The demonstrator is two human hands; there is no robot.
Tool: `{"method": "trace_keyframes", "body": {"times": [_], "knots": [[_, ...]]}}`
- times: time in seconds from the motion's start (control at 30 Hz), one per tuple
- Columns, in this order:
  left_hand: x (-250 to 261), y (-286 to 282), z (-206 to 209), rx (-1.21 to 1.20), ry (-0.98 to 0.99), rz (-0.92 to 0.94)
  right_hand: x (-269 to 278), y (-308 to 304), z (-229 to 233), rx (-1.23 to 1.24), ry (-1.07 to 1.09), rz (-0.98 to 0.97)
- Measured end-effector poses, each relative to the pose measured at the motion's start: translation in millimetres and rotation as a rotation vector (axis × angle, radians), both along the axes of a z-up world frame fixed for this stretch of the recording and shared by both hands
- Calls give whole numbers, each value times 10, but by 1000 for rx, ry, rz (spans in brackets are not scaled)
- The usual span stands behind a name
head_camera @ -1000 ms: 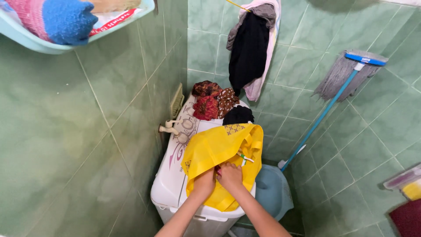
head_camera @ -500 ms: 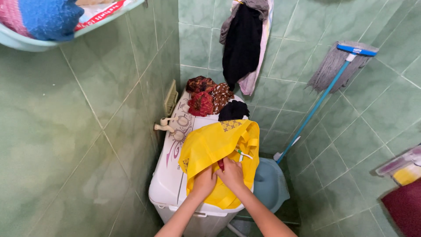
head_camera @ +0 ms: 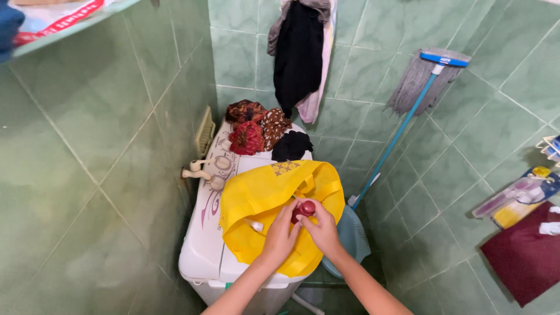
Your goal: Organizing various toiletry items by transferring them from a bag into a wall-mounted rack and toothbrush holder.
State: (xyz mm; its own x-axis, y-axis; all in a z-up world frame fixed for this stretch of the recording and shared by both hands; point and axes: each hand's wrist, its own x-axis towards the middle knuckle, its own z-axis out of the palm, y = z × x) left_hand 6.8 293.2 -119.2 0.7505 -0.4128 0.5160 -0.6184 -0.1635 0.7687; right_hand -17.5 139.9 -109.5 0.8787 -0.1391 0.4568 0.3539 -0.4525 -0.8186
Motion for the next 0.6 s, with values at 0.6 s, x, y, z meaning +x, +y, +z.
{"method": "trace_keyframes", "body": {"times": [0.6], "knots": [[-202,-1968,567,-58,-190,-297,-723,-1761,669,-44,-156,-355]]}}
